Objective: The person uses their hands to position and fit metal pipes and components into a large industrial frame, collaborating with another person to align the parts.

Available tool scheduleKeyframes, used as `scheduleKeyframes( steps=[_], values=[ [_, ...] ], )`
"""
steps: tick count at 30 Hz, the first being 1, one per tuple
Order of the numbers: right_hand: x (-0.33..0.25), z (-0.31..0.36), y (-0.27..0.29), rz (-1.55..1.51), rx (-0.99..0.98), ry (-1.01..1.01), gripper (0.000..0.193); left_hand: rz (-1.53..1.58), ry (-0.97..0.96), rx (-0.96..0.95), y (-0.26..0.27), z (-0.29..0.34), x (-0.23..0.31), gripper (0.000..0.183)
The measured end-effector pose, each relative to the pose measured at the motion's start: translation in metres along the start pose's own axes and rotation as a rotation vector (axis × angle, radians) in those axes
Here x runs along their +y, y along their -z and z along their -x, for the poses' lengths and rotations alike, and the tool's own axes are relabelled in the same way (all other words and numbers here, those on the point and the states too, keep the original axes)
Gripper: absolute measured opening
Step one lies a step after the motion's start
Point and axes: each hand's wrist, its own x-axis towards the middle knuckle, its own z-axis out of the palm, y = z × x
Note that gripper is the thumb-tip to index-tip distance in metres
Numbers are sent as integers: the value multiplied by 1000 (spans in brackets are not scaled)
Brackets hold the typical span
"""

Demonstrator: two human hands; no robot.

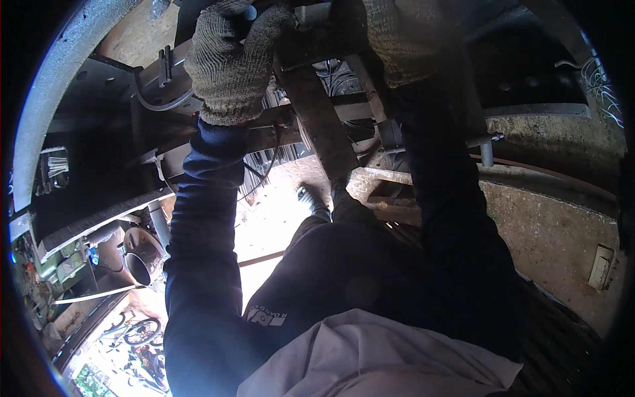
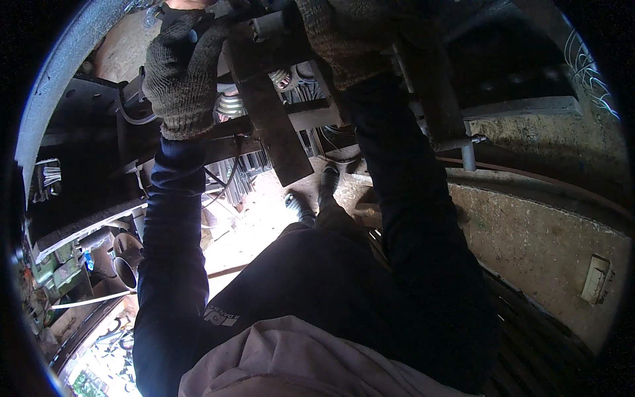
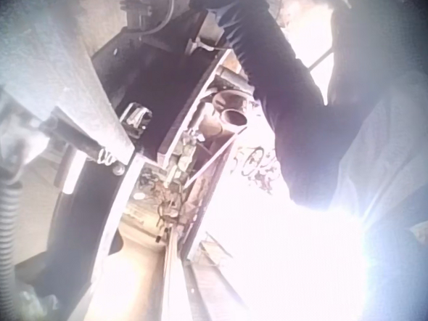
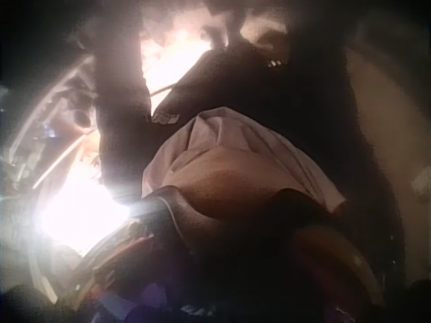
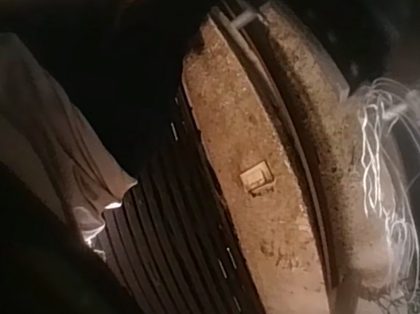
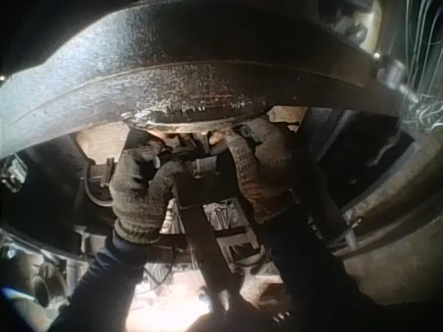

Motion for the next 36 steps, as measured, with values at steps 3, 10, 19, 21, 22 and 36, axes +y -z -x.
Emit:
scheduleKeyframes(
  steps=[3,10,19,21,22,36],
  values=[
    [-1,-3,3,-5,-34,41,19,-24,31,23,0,2,1,34],
    [0,-4,4,-15,-49,11,19,9,-46,-7,-2,-2,-7,35],
    [2,-3,7,-127,-130,11,18,-11,-10,10,-2,2,-3,39],
    [-3,-1,5,-161,-110,-61,16,-26,5,3,0,3,1,39],
    [-4,1,4,-177,-100,-98,16,-44,-22,15,1,3,1,40],
    [-11,-5,11,-81,-198,-118,21,-89,-154,63,0,-3,15,29]
  ],
)
